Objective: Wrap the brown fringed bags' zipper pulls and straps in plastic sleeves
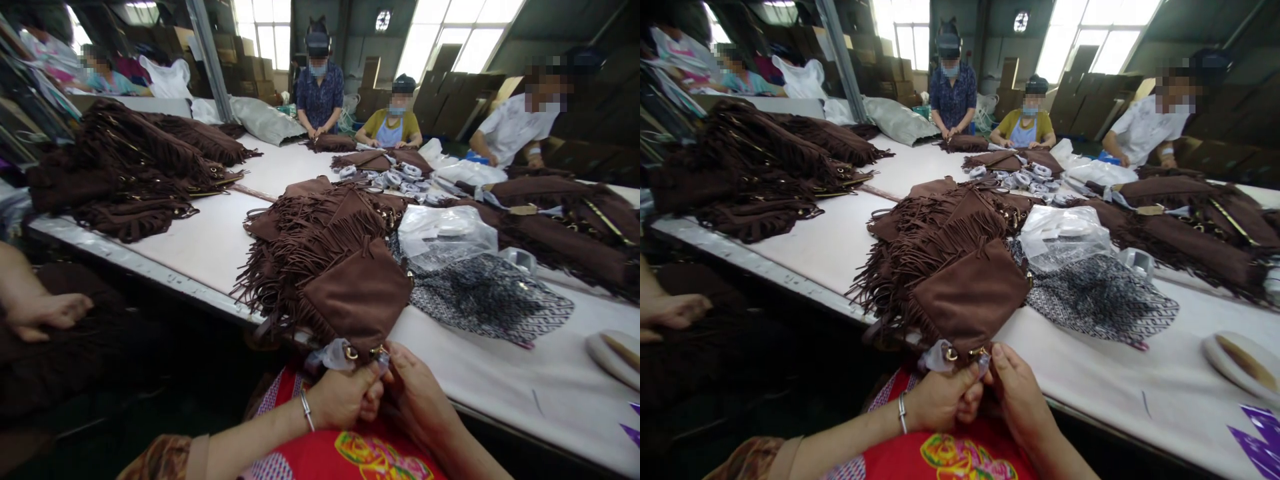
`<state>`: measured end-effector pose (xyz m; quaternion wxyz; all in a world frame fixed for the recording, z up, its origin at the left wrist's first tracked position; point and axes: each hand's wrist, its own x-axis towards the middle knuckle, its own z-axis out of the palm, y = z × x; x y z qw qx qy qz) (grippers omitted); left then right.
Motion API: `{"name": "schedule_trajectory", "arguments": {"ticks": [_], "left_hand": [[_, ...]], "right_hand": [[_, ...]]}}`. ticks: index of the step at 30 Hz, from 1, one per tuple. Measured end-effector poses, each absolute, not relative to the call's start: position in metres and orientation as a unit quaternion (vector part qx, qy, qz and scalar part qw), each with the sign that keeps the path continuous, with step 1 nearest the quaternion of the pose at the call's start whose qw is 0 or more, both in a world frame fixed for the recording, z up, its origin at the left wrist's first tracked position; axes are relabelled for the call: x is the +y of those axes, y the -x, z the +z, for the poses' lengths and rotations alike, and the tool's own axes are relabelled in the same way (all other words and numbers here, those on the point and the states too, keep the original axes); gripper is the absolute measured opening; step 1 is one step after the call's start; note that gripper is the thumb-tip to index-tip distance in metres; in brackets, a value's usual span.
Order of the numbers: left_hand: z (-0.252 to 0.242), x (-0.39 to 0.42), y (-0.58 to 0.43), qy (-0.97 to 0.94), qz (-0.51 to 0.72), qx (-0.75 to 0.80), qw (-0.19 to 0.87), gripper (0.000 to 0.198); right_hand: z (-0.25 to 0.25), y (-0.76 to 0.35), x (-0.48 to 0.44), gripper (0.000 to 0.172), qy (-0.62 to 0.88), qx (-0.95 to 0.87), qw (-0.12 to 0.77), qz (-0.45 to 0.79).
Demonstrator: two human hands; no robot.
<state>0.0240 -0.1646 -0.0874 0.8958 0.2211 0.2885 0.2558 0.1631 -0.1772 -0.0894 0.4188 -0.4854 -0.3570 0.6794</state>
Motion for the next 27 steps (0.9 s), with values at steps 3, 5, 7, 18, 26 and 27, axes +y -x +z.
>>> {"name": "schedule_trajectory", "arguments": {"ticks": [3, 5, 7, 18, 26, 27], "left_hand": [[-0.092, -0.168, -0.029, -0.265, 0.254, 0.333, 0.869, 0.047], [-0.094, -0.171, -0.032, -0.285, 0.243, 0.333, 0.865, 0.048], [-0.094, -0.173, -0.034, -0.289, 0.226, 0.328, 0.871, 0.05], [-0.085, -0.173, -0.026, -0.154, 0.153, 0.194, 0.957, 0.039], [-0.056, -0.174, 0.037, -0.533, 0.13, 0.378, 0.746, 0.031], [-0.052, -0.169, 0.047, -0.519, 0.149, 0.405, 0.738, 0.034]], "right_hand": [[-0.082, -0.172, -0.186, 0.029, 0.46, -0.289, 0.454, 0.706], [-0.08, -0.174, -0.19, 0.023, 0.454, -0.279, 0.44, 0.723], [-0.081, -0.174, -0.193, 0.02, 0.45, -0.262, 0.437, 0.734], [-0.084, -0.162, -0.185, 0.03, 0.358, -0.175, 0.474, 0.785], [-0.063, -0.169, -0.18, 0.027, 0.35, -0.255, 0.505, 0.747], [-0.062, -0.169, -0.179, 0.027, 0.341, -0.256, 0.509, 0.748]]}}
